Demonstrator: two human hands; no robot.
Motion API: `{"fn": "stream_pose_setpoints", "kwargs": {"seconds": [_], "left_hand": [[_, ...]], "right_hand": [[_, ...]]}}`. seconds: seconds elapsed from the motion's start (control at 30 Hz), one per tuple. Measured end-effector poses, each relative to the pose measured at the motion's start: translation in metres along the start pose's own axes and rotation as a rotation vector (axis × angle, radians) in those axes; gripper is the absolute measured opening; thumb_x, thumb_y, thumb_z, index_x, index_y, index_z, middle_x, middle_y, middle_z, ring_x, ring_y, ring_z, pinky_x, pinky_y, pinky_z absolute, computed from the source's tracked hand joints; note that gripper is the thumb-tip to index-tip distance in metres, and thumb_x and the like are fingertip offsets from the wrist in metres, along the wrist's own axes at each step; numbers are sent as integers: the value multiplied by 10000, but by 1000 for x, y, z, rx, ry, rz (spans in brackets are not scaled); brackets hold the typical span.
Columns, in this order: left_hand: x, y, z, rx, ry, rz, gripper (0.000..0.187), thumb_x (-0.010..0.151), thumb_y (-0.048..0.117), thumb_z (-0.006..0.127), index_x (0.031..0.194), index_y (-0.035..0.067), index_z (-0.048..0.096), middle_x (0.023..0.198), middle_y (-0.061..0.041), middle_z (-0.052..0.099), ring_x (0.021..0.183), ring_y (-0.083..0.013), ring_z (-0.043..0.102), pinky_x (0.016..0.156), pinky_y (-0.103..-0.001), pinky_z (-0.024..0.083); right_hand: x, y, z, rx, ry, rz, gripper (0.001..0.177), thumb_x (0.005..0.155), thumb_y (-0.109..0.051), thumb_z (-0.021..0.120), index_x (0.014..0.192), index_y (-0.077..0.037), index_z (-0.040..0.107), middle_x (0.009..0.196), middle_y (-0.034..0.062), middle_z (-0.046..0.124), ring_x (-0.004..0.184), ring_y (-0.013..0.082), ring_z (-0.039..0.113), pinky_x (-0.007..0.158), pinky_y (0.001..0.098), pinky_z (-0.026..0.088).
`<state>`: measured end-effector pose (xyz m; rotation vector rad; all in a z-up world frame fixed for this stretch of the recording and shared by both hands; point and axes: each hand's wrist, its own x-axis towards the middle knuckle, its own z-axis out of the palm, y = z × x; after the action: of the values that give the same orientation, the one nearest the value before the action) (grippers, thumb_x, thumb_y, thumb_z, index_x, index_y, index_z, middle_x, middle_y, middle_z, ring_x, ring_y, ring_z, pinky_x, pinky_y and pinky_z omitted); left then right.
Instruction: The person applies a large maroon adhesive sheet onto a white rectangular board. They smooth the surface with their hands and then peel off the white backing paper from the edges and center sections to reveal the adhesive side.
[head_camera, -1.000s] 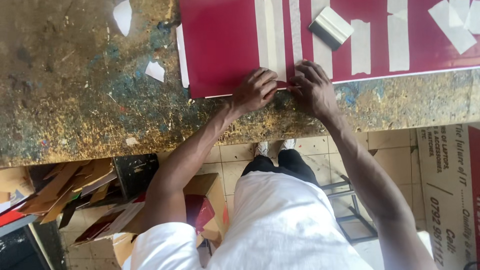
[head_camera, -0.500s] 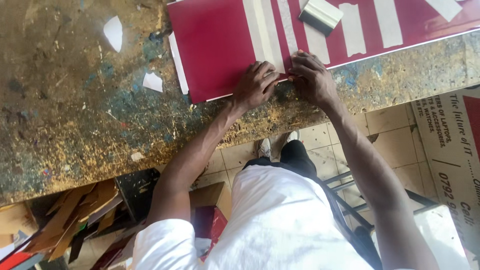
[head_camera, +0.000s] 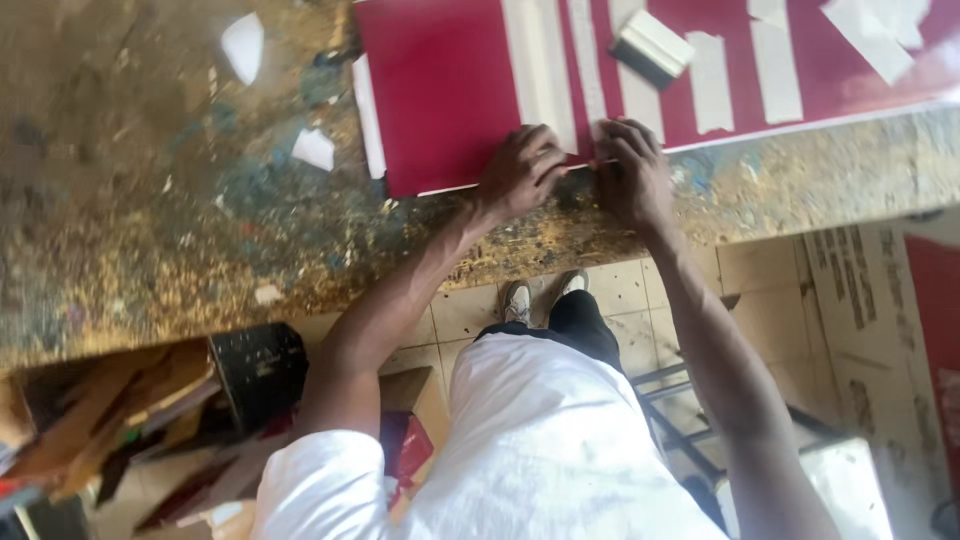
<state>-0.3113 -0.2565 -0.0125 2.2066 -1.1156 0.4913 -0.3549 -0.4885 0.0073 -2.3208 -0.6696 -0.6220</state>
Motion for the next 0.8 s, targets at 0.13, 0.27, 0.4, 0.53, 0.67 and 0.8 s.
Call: {"fn": "stream_pose_setpoints", "kwargs": {"seconds": [0.13,0.27,0.4,0.53,0.67,0.8], "left_hand": [[-12,-3,-10,-170,-54,-13,86,972,154,651,977,70,669,1018,-117,589,1041,-385,622,853,-460,513],[-47,-31,-28,-143,-120,17,90,927,36,707,1016,24,709,1079,-151,642,1127,-401,629,943,-508,510],[-85,-49,-110,-43,-101,-93,71,961,53,684,1013,81,724,1017,-114,646,1057,-371,639,910,-482,512],[-116,-48,-183,-13,-166,-282,68,915,52,767,963,32,724,1037,-149,694,995,-338,662,927,-468,524],[-147,-79,-186,-26,-253,-312,225,821,117,875,936,36,699,1056,-121,678,1011,-359,687,938,-480,534],[-152,-79,-180,-14,-194,-280,241,821,169,865,937,34,703,1047,-114,681,995,-359,692,899,-485,556]], "right_hand": [[0,-4,1,34,7,1,134,939,-93,785,1008,-12,703,1214,220,697,1155,493,629,971,564,524],[-2,-4,1,24,1,6,193,993,-165,778,1043,3,696,1253,222,691,1201,481,617,1019,565,499],[-2,-9,1,23,-22,1,202,991,-150,779,1073,18,704,1271,240,688,1207,484,612,1027,574,493],[6,-36,-3,-42,-50,-10,92,949,-58,716,1019,-42,658,1258,214,694,1212,432,619,1030,536,477],[9,-39,37,-44,-65,-46,300,897,-207,862,1125,-66,728,1274,182,657,1230,425,584,997,531,472],[17,-83,61,49,-109,-6,260,933,-238,804,1124,-80,726,1282,167,649,1250,419,571,1016,552,444]]}}
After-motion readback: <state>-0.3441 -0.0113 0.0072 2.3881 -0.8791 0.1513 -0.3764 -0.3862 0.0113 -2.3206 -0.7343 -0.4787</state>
